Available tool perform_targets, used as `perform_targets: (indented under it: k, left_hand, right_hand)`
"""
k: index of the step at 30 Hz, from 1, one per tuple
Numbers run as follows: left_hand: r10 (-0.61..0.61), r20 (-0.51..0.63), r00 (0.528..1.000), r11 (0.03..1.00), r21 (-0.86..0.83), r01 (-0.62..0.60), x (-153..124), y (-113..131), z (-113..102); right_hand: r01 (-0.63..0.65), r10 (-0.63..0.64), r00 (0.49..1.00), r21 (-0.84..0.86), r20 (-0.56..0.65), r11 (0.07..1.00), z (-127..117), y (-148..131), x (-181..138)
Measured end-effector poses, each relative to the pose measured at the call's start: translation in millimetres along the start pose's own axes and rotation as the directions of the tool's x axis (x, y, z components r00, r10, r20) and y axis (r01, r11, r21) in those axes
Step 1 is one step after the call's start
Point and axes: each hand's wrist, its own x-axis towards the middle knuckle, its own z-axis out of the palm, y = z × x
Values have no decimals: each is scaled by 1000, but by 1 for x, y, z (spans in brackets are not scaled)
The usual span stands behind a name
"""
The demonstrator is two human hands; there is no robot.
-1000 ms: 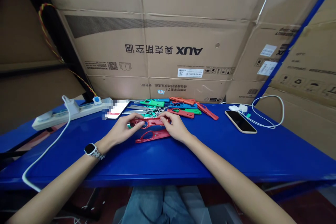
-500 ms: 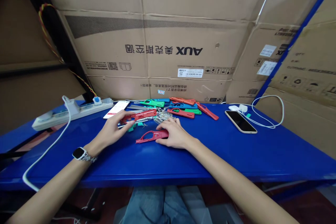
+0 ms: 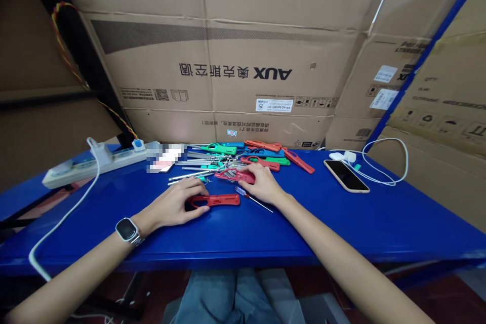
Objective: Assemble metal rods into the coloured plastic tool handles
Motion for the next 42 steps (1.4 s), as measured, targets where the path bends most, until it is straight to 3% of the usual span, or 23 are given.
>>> perform_targets:
  k: [3, 6, 9, 13, 19, 23, 27, 34, 39, 42]
  left_hand:
    - [-16, -80, 997, 999, 28, 18, 4, -6, -3]
    - [-111, -190, 976, 990, 65, 125, 19, -24, -7]
    - [-192, -96, 977, 967, 153, 205, 40, -43, -10]
    - [-224, 33, 974, 944, 256, 209, 62, -53, -10]
    - [-237, 40, 971, 929, 300, 215, 68, -51, -3]
    - [-211, -24, 977, 925, 318, 208, 64, -50, -4]
    - [-152, -111, 982, 952, 249, 176, 59, -47, -7]
    - [-31, -232, 972, 997, 66, 48, 57, -37, -7]
    - [-6, -332, 943, 1000, -15, 1, 59, -25, -10]
    - [-25, -371, 928, 998, -69, -1, 60, -18, -12]
  right_hand:
    - [47, -46, 997, -11, 58, 999, -3, 2, 1]
    - [59, -53, 991, -44, 126, 997, -7, 5, 2]
    - [70, -60, 988, -69, 142, 995, -8, 5, 7]
    - [68, -62, 996, -88, 67, 994, -4, -1, 22]
    - [10, -10, 1000, -91, -5, 996, 16, -5, 50]
    - [-13, 9, 996, -48, -86, 999, 24, -3, 53]
    - [26, -34, 991, -66, -130, 997, 18, -9, 44]
    - [62, -79, 993, -192, -85, 979, 17, -15, 39]
    - [48, -68, 984, -122, -164, 991, 25, -13, 49]
    - [30, -29, 974, 2, -226, 1000, 27, -15, 53]
